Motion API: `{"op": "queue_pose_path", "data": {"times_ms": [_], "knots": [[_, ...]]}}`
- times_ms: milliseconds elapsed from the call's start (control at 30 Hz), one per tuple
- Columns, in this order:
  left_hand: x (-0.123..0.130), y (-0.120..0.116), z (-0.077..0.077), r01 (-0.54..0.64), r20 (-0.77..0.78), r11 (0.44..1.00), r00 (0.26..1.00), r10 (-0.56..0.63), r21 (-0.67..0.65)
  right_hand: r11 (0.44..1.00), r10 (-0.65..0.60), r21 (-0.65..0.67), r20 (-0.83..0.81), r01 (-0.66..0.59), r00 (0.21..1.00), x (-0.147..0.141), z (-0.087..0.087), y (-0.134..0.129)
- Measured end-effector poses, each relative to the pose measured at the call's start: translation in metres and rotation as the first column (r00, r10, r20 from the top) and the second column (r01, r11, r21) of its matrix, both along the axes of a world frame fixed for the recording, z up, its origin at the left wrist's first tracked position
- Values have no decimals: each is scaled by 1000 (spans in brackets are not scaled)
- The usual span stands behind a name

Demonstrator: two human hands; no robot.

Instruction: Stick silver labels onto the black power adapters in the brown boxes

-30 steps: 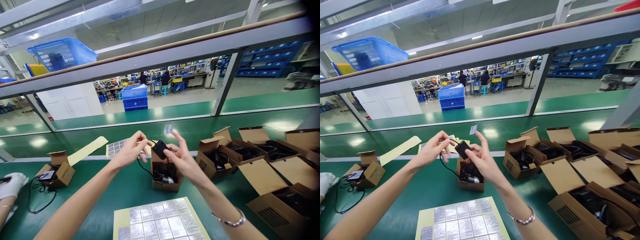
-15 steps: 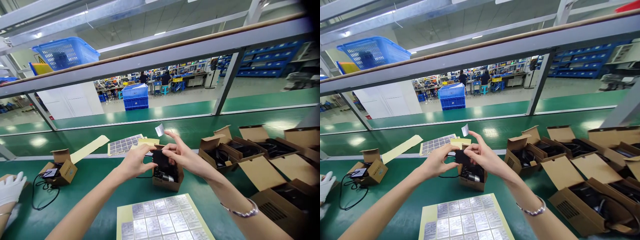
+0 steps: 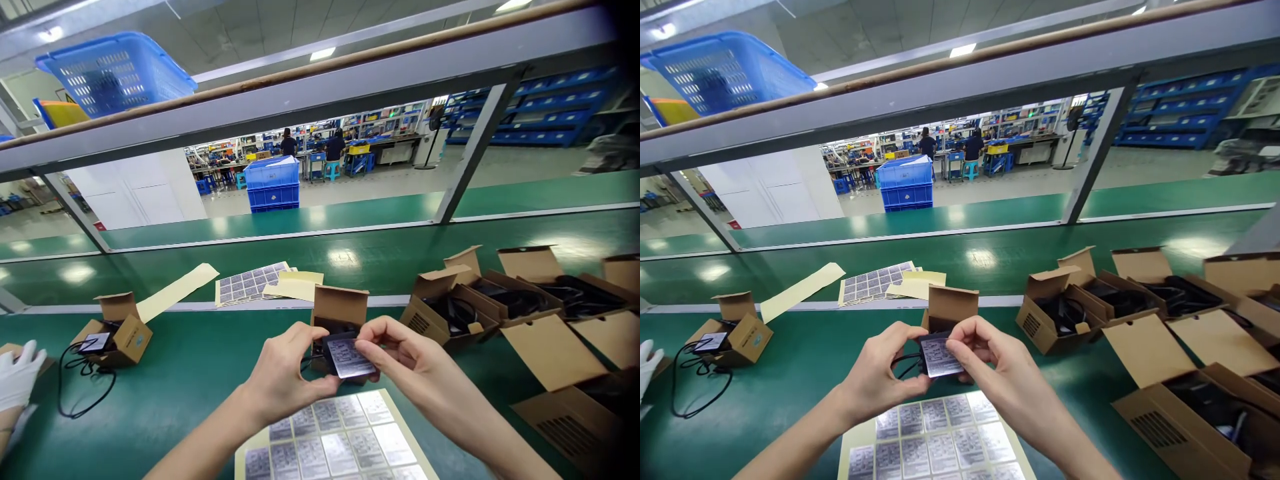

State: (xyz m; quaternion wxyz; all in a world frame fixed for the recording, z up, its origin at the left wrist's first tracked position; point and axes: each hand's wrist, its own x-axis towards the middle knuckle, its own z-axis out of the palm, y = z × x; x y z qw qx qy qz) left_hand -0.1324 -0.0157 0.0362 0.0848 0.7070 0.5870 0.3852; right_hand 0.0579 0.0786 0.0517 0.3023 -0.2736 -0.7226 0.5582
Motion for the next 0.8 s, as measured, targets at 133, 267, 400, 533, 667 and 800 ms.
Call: {"op": "queue_pose_path", "data": {"times_ms": [133,267,400,533,667,800], "knots": [[0,-1,-1,8,-20,998,1000,-7,62,995,-62,78,12,61,998,-3,-3,-1],[0,-2,-2,18,-28,996,999,-16,83,989,-76,125,17,74,997,-3,-5,-2],[1,-2,-3,21,-28,995,999,-18,96,988,-73,141,36,67,997,-3,-6,-3],[2,-3,-6,10,-57,994,998,-4,109,965,-113,244,72,93,991,-3,-9,-6],[3,-2,-9,16,-82,989,997,-4,150,845,-343,444,20,299,939,-8,-18,-6],[3,2,-10,38,-135,973,991,-7,226,973,-169,171,69,156,983,-15,-27,-3]]}}
